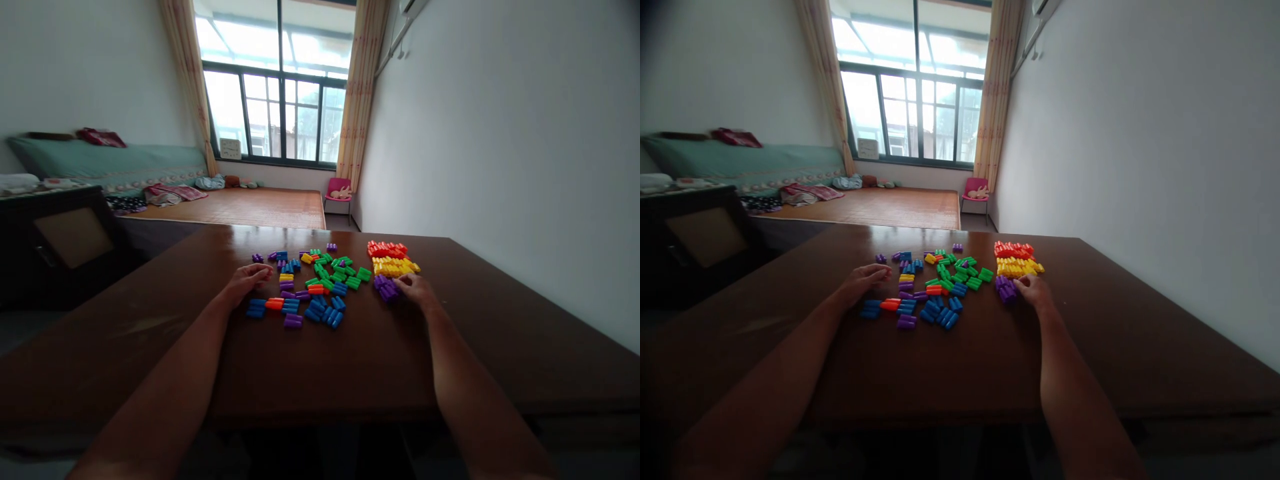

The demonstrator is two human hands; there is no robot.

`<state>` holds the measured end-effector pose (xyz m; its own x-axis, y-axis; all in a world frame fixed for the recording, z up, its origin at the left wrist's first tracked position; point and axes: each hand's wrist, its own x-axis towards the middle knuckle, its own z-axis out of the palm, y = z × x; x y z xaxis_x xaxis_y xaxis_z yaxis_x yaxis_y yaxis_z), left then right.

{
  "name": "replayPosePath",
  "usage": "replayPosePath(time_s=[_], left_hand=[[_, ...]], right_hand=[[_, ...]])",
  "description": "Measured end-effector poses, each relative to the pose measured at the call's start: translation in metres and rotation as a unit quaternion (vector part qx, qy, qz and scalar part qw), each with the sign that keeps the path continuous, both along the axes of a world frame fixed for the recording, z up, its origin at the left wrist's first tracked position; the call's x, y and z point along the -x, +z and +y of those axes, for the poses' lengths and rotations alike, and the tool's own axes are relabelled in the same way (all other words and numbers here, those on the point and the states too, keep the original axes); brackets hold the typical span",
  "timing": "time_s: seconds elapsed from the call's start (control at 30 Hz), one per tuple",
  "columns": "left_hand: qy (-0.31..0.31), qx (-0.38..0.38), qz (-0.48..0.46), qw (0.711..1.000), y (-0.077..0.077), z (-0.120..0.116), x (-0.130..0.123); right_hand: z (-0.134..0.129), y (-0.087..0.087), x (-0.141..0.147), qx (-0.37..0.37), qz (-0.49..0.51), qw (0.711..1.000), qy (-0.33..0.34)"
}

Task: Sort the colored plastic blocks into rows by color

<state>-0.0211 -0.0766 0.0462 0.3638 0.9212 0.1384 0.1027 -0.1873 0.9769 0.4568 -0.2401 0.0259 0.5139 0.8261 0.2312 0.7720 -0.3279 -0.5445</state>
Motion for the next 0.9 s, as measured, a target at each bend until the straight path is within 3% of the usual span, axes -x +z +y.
replayPosePath(time_s=[0.1,0.23,0.37,0.5,0.57,0.67,0.9], left_hand=[[0.033,-0.018,-0.005,0.999,-0.001,0.002,0.0],[0.084,-0.044,-0.018,0.995,-0.004,0.007,0.0],[0.094,-0.045,-0.037,0.994,-0.009,0.011,-0.001],[0.085,-0.034,-0.048,0.995,-0.011,0.012,-0.003],[0.085,-0.03,-0.056,0.994,-0.012,0.011,-0.004],[0.085,-0.024,-0.062,0.994,-0.012,0.011,-0.004],[0.081,-0.01,-0.077,0.994,-0.016,0.013,-0.004]], right_hand=[[-0.003,0.001,0.002,-0.023,-0.034,0.999,-0.028],[0.0,0.009,0.014,-0.146,-0.072,0.986,-0.042],[0.008,0.024,0.063,-0.221,-0.1,0.969,0.052],[0.017,0.036,0.138,-0.143,-0.128,0.95,0.246],[0.027,0.039,0.168,-0.095,-0.157,0.935,0.304],[0.057,0.038,0.19,-0.058,-0.203,0.93,0.302],[0.16,0.02,0.183,0.014,-0.22,0.952,0.21]])
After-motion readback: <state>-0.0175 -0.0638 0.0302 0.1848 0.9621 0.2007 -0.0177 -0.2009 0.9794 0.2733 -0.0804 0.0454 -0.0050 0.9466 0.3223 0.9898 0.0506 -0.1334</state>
